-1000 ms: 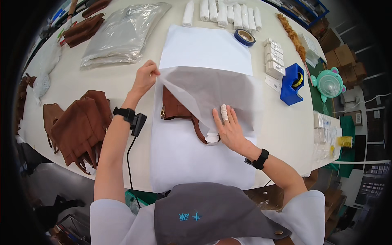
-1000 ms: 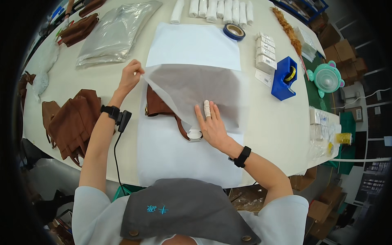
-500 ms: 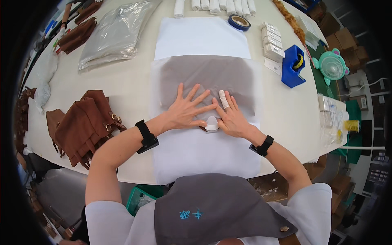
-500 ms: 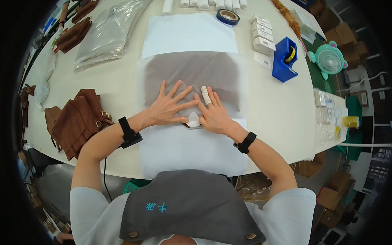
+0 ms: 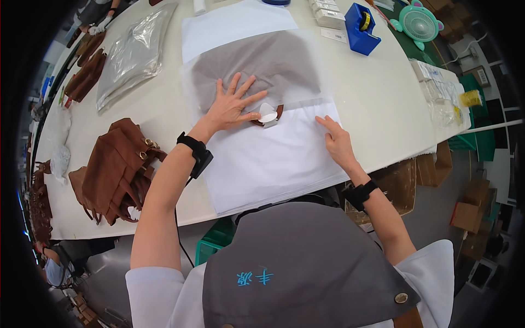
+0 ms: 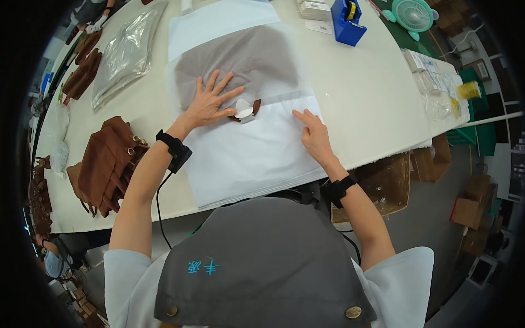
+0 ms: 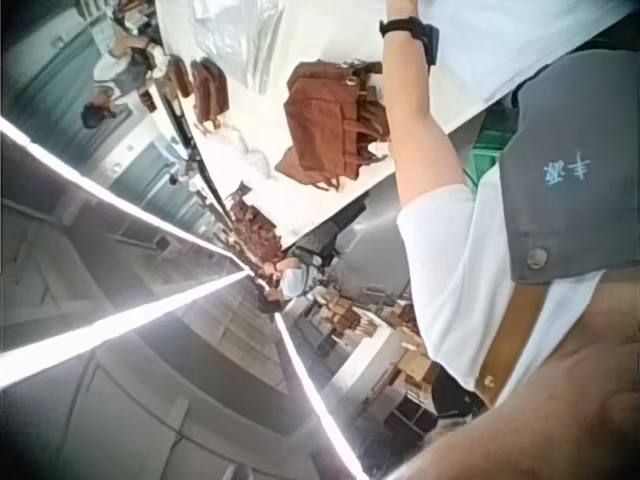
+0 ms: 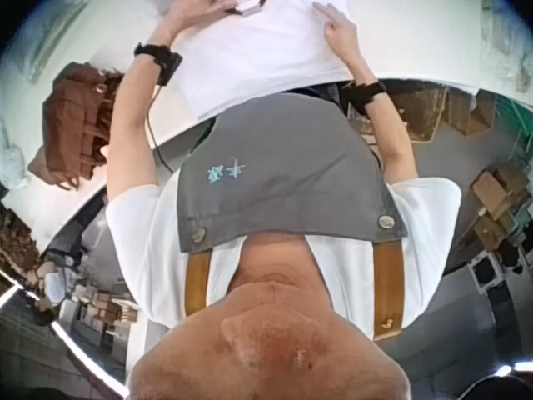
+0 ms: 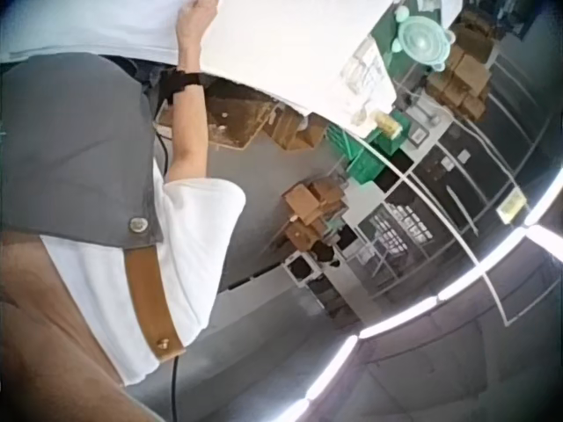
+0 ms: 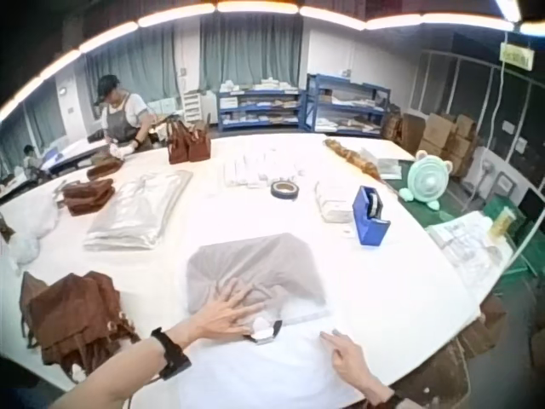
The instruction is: The person wraps brown leather handbags in white tissue paper and places them into clear plastic bags. They stuff the bags with rolled paper to maintain shape, fold the tissue neatly, and seal the plastic bags before placing them into a green bin. The process is repeated for multiple handbags.
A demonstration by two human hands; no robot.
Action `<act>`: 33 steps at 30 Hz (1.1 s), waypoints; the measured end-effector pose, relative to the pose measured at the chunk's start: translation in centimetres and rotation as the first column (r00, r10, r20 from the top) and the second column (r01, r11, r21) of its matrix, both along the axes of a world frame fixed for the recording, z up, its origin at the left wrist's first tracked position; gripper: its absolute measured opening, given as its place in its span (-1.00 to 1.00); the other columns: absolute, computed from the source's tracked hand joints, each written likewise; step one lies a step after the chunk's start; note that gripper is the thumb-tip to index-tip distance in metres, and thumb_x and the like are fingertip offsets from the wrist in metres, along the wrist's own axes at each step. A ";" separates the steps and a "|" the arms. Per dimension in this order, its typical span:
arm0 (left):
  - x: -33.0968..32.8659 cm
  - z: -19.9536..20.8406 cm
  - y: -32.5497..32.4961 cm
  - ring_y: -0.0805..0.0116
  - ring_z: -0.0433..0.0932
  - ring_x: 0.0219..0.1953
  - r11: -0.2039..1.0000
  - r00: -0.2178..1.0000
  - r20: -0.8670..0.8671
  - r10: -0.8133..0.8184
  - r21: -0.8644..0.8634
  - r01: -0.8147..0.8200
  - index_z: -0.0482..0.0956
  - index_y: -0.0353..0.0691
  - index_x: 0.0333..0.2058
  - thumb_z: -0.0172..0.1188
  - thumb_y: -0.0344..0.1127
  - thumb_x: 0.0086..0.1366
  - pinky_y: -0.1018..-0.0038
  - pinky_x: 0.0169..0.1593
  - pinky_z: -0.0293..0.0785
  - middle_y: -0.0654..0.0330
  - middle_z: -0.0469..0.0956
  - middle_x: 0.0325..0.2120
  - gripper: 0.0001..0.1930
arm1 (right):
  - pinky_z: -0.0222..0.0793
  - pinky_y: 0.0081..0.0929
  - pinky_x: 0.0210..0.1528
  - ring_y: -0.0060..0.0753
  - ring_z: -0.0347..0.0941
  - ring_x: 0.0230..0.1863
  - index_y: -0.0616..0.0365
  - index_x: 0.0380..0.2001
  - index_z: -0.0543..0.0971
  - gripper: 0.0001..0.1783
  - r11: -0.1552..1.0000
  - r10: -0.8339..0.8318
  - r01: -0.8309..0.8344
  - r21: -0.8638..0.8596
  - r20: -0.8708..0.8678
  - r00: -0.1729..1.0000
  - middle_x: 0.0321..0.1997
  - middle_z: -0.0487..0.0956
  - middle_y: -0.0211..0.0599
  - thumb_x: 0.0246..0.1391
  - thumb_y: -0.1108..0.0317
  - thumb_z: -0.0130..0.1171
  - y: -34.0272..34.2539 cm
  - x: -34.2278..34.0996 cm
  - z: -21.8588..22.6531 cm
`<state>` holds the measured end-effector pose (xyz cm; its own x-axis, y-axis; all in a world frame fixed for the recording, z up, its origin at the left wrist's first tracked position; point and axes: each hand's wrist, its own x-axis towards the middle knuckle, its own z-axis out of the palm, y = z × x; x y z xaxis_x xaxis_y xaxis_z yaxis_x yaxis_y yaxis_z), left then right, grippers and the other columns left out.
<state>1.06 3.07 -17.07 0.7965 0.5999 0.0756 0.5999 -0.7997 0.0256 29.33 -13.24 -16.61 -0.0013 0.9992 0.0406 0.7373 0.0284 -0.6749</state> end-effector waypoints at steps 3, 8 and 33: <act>0.3 0.2 0.0 -0.01 -0.27 0.30 1.000 1.000 -0.007 0.004 -0.001 -0.004 0.16 0.39 0.16 -0.11 0.31 0.14 -0.28 0.14 -0.32 0.23 -0.11 0.28 -0.40 | 0.28 -0.21 -0.03 -0.02 0.35 0.00 0.27 0.03 0.34 -0.49 0.948 -0.316 0.300 -0.102 -0.247 0.916 -0.08 0.44 0.01 -0.09 0.47 0.01 -0.9 0.1 0.8; -0.2 -0.4 -0.2 -0.01 -0.26 0.30 1.000 0.999 0.037 0.005 0.019 -0.006 0.18 0.43 0.14 -0.17 0.35 0.13 -0.31 0.13 -0.33 0.25 -0.10 0.28 -0.41 | 0.43 -0.36 -0.28 -0.20 0.46 -0.18 0.31 -0.09 0.42 -0.56 0.750 -0.581 0.252 -0.611 -0.427 0.693 -0.18 0.48 -0.10 -0.05 0.30 0.13 -3.0 0.5 4.5; -2.0 3.5 -0.3 0.03 -0.06 0.26 0.873 0.940 0.332 0.073 -0.477 0.101 0.26 -0.20 0.11 -0.01 -0.25 0.20 0.15 0.23 -0.04 0.01 0.10 0.18 -0.52 | -0.16 0.02 0.26 -0.12 0.27 -0.08 0.17 -0.59 0.53 -0.79 0.948 0.094 -0.204 0.243 0.398 0.912 -0.37 0.45 -0.17 -0.05 0.26 0.13 17.9 -4.1 2.7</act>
<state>-0.99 2.74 -13.53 0.7850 0.6182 0.0402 0.4750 -0.6423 0.6016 25.22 4.64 -13.90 -0.2195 0.9352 0.2778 0.9065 0.3008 -0.2963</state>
